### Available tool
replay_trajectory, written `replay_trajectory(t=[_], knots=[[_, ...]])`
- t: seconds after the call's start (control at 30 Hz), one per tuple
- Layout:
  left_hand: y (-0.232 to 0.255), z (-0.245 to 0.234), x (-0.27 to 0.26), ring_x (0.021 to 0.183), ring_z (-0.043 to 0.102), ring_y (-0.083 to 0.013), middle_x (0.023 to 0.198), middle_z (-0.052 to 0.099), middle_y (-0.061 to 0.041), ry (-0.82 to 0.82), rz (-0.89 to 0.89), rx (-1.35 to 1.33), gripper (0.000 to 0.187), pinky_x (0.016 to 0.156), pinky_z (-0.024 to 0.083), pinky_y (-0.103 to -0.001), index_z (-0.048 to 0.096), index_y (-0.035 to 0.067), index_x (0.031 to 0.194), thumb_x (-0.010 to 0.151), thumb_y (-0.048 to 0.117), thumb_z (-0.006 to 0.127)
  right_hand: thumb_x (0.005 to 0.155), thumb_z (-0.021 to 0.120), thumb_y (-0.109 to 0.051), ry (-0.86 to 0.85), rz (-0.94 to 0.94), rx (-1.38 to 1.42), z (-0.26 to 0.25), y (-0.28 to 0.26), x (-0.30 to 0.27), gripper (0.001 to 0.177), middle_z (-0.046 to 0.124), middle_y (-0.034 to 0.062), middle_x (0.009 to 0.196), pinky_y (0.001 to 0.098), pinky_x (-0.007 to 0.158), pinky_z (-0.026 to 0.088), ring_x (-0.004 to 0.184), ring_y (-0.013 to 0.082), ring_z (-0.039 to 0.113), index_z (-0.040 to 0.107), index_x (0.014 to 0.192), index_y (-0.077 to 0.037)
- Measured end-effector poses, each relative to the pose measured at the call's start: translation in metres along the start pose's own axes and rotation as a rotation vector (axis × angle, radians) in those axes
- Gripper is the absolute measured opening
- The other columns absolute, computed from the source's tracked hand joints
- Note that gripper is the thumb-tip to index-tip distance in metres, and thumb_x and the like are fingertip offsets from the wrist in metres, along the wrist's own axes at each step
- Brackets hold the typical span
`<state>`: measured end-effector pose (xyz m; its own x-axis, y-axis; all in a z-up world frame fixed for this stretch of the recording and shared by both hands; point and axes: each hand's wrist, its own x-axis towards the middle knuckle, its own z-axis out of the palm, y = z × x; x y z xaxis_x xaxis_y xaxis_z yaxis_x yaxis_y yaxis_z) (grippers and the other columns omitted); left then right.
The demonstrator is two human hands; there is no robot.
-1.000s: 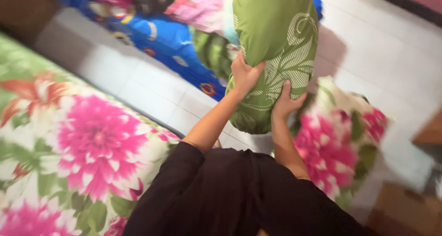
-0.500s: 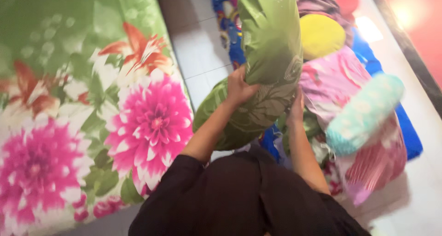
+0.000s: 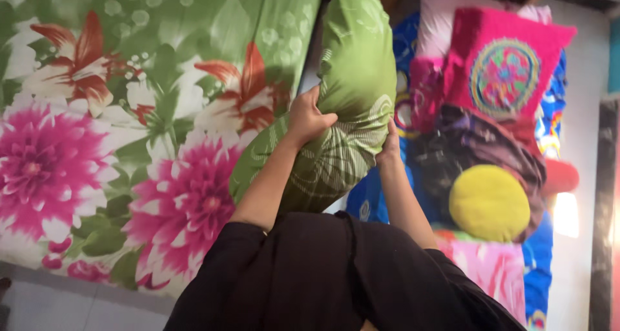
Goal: The person sweeps a floral-patterned mattress with a broom, then picks up and places several pillows and a bolster onto the mattress. The person arranges the items on the bed surface.
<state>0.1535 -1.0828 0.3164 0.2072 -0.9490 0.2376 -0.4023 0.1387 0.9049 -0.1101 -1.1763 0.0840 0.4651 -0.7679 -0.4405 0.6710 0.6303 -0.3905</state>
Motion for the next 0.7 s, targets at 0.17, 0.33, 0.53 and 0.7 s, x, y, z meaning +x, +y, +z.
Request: replay_trajectory(t=[0.17,0.33,0.53,0.7], knots=[[-0.037,-0.019,0.131,0.087,0.073,-0.0280,0.103,0.077,-0.015,0.147,0.059,0.087,0.060,0.079,0.057,-0.037,0.068,0.007,0.123,0.064,0.017,0.077,0.096,0.056,-0.045,-0.058,-0.006,-0.133,0.057,-0.053,0.159,0.057,0.066,0.0106,0.141,0.0497,0.112,0.047,0.127,0.0327,0.063,0.060,0.141,-0.010],[-0.077,-0.039,0.255,0.103,0.074,-0.0311,0.109,0.077,-0.017,0.213,0.050,0.018,0.060,0.090,0.057,-0.038,0.067,0.004,0.125,0.066,0.016,0.074,0.100,0.053,-0.042,0.018,0.033,-0.168,0.129,-0.102,0.268,0.052,0.066,0.0117,0.138,0.0495,0.108,0.050,0.122,0.0327,0.064,0.060,0.138,-0.008],[-0.123,-0.051,0.376,0.109,0.072,-0.0280,0.116,0.076,-0.017,0.341,0.120,-0.047,0.058,0.096,0.053,-0.037,0.066,0.000,0.125,0.068,0.011,0.074,0.100,0.054,-0.036,-0.086,0.074,-0.153,0.213,-0.154,0.400,0.050,0.067,0.0133,0.137,0.0489,0.107,0.052,0.124,0.0326,0.064,0.058,0.140,-0.007],[-0.154,-0.070,0.464,0.096,0.075,-0.0226,0.109,0.078,-0.013,0.426,-0.065,0.015,0.052,0.087,0.057,-0.034,0.067,0.002,0.121,0.070,0.012,0.074,0.105,0.055,-0.033,-0.162,0.131,-0.271,0.266,-0.181,0.514,0.047,0.063,0.0147,0.138,0.0478,0.105,0.051,0.123,0.0326,0.061,0.056,0.142,-0.004]])
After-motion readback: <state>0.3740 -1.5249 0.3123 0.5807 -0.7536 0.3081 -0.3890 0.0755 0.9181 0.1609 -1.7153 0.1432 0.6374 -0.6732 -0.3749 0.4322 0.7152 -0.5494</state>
